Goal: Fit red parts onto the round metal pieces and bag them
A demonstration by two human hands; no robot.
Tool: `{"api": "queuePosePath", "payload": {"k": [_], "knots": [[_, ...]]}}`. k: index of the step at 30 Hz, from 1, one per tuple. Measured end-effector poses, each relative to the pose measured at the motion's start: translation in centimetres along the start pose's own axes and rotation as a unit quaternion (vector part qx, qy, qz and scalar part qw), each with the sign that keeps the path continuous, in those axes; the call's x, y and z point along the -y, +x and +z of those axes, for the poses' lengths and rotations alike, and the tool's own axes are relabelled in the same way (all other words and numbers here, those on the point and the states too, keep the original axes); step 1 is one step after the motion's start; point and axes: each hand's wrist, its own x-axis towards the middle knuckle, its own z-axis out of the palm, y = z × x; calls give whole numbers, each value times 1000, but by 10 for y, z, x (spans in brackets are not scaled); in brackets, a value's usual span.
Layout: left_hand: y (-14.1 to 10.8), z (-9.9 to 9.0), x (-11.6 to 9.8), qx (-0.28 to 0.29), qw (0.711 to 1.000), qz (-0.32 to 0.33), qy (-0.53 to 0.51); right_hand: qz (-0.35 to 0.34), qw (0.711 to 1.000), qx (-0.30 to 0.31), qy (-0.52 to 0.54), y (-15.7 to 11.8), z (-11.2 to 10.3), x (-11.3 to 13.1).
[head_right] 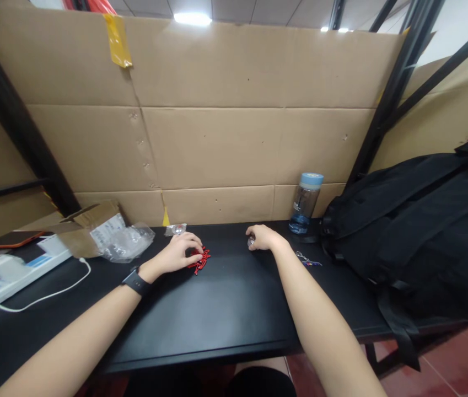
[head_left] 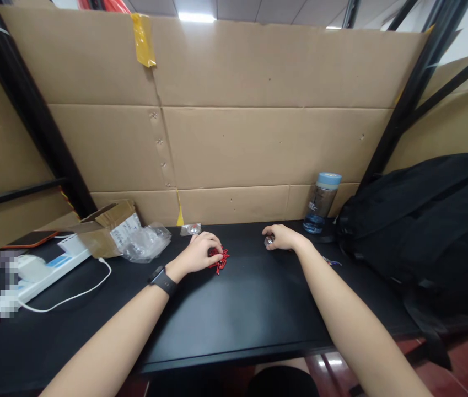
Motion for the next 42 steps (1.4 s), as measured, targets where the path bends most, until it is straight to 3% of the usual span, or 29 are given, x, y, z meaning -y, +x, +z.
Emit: {"api": "queuePosePath", "payload": {"k": [19, 26, 32, 37, 42], "knots": [[0, 13, 3, -5, 1000, -23, 12, 9, 1000, -12, -16, -1, 3, 9], [2, 15, 4, -15, 999, -27, 14, 2, 998, -55, -16, 8, 13, 6], [3, 12, -2, -35, 998, -43, 10, -9, 995, -98, 17, 15, 22, 5], [3, 4, -7, -69, 997, -39, -24, -17, 995, -85, 56, 12, 17, 0], [4, 1, -10, -86, 994, -43, -45, -38, 990, -112, 75, 8, 11, 3]]}}
